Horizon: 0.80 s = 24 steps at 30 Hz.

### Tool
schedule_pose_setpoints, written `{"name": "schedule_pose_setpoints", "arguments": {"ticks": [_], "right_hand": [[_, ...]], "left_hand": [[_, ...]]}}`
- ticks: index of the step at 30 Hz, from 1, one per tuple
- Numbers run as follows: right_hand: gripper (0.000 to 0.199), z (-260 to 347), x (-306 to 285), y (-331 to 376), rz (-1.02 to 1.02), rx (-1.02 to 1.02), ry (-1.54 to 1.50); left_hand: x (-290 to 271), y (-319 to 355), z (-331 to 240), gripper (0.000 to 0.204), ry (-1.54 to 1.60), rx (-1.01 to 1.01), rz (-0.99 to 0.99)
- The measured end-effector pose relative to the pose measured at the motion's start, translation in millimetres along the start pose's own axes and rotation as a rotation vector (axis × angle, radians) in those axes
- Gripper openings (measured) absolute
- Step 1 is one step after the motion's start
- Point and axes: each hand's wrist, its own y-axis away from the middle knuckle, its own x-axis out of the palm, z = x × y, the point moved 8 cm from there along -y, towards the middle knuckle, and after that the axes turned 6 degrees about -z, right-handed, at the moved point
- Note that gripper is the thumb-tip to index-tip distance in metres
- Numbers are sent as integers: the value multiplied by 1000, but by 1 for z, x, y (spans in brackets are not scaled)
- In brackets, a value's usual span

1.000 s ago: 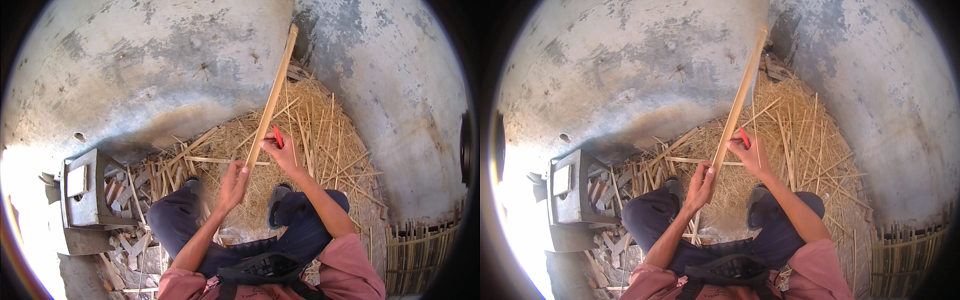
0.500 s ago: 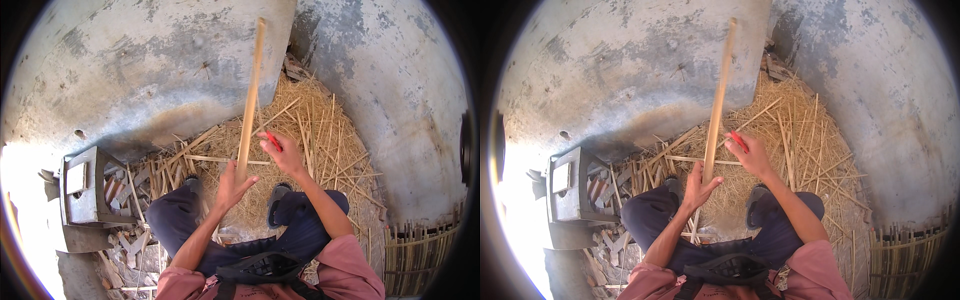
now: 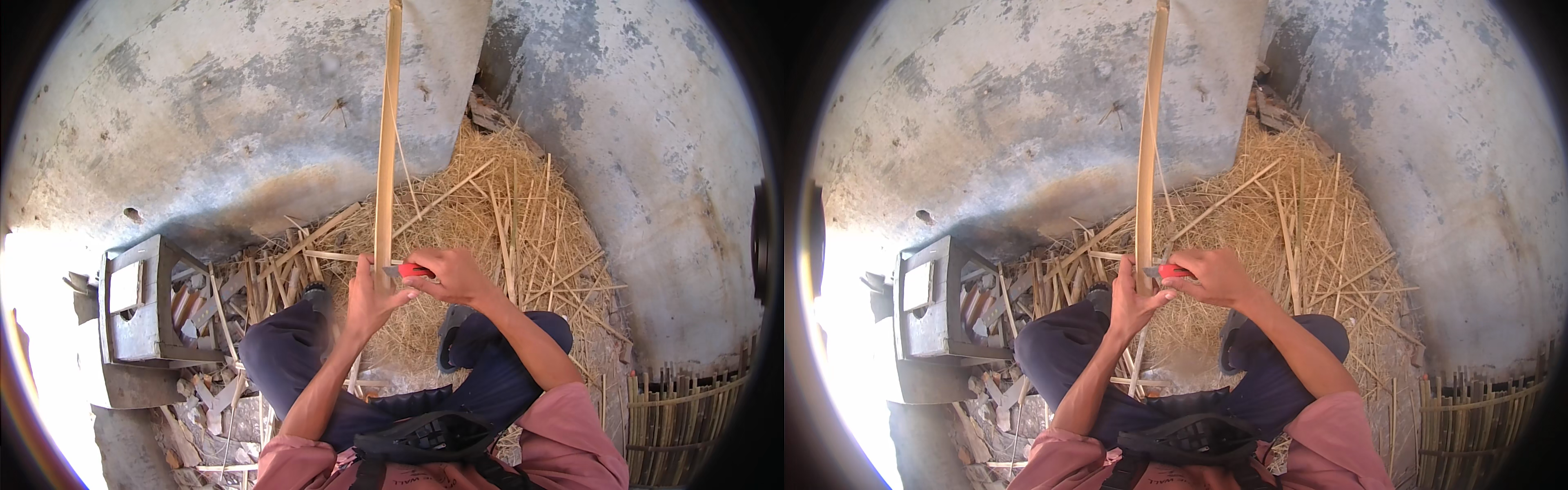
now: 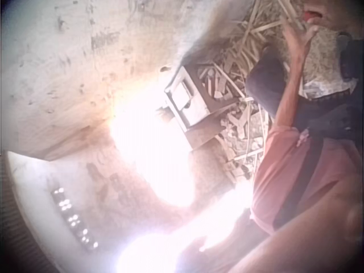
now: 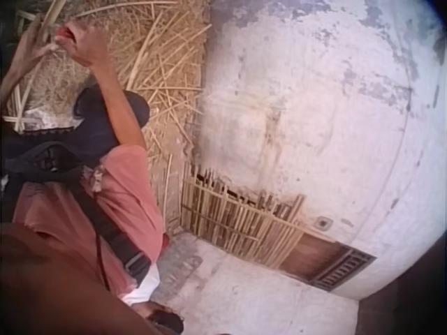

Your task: The person whittles a strip of bamboo using a small utility knife, shaving off thin layers to smooth or shape the wood.

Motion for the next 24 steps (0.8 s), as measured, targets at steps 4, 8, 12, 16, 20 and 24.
{"name": "schedule_pose_setpoints", "arguments": {"ticks": [4, 8, 12, 16, 20, 24], "right_hand": [[41, -2, 9, 4, -19, -55, 17], [42, -1, 13, 4, 12, -46, 10], [44, -4, 13, 5, -11, -31, 1], [46, -1, 13, 5, -8, -31, 9], [46, 0, 11, 6, -6, -18, 33], [42, 4, 9, 5, 10, 28, 60]], "left_hand": [[-2, -1, -7, 83, 8, -26, 9], [-3, 0, -4, 87, 2, -30, 11], [-2, 0, -18, 88, -48, -25, 25], [-2, -1, -14, 88, 7, -67, 34], [1, -2, -6, 88, -2, -88, 40], [4, -1, -1, 83, 36, -67, 46]]}}
